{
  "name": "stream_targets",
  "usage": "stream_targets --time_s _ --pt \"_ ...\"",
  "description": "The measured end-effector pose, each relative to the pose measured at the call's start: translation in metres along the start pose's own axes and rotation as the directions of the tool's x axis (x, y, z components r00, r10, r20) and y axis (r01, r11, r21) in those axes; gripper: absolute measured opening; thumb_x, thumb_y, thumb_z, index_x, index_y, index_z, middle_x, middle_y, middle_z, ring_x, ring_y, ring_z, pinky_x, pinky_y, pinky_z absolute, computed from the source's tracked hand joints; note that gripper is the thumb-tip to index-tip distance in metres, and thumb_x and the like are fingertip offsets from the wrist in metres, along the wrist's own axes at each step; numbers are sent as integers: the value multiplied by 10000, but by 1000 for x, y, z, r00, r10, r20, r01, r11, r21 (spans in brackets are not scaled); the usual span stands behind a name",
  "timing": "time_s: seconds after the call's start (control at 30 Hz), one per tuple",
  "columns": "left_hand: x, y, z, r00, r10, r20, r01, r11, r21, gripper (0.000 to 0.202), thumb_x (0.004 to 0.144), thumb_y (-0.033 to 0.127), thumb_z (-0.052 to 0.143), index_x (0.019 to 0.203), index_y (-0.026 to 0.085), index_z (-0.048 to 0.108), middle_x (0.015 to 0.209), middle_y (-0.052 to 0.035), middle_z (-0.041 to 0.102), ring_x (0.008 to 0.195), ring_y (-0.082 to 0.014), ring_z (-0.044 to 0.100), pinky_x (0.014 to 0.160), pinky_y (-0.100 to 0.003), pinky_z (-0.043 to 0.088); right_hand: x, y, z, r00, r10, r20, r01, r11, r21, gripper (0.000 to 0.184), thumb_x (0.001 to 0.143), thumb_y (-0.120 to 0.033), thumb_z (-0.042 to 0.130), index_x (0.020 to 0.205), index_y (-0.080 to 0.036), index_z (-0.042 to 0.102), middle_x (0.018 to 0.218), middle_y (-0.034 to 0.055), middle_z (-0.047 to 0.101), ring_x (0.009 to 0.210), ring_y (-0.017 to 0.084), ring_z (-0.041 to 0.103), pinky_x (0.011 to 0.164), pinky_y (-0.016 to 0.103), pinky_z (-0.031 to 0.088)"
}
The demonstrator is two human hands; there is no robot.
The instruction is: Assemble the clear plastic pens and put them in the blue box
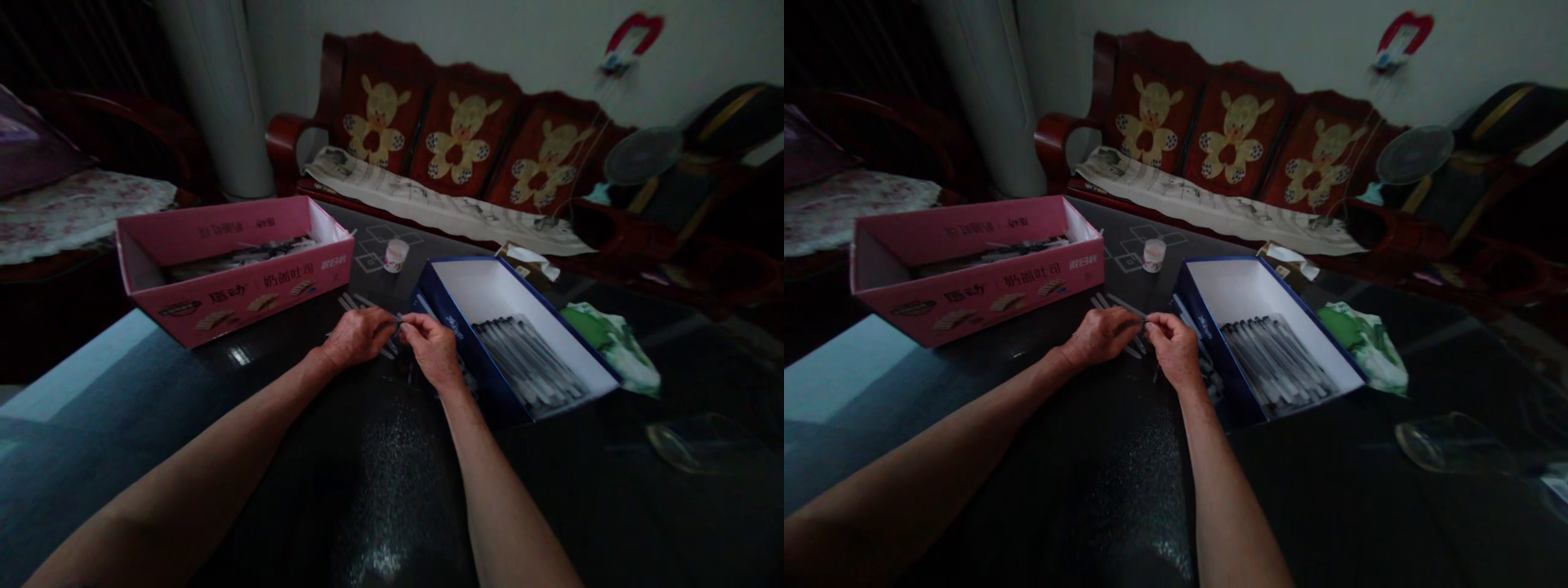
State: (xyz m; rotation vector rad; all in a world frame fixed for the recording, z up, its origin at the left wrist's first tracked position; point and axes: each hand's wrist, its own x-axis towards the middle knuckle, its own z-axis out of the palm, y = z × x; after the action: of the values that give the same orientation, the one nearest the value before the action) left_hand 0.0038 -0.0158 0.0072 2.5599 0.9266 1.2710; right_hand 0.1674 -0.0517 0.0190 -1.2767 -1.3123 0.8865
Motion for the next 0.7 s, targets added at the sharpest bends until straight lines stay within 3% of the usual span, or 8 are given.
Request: stream_targets --time_s 0.17,0.3,0.47,0.7 --pt "0 1 -1 1000 21 -6 -22 1000 -17 161 889 213 532 927 127 663 810 -60 687 733 -153 661 655 -250 523 0 0 0 1000 15 18 -15 999 31 242 691 -349 666 858 -174 682 731 24 695 632 154 635 645 292 528" --pt "0 1 -1 1000 0 14 -1 998 63 197 920 247 505 976 148 666 849 -64 678 799 -163 645 725 -281 524 1 -1 -1 998 39 46 -42 997 65 273 664 -353 695 868 -172 681 757 27 709 648 153 650 666 293 539" --pt "1 1 -1 1000 24 14 -25 997 70 198 930 250 491 976 162 662 868 -58 668 822 -165 615 764 -306 511 0 -2 -3 991 124 53 -129 987 92 341 682 -432 710 876 -154 678 710 23 693 592 142 636 625 288 541" --pt "2 3 -1 998 66 11 -66 997 38 192 936 245 485 989 155 646 875 -57 662 829 -162 607 777 -312 503 -1 -6 -4 1000 -2 -8 0 972 -233 451 846 -560 464 685 -177 639 590 30 638 503 151 579 500 265 458"
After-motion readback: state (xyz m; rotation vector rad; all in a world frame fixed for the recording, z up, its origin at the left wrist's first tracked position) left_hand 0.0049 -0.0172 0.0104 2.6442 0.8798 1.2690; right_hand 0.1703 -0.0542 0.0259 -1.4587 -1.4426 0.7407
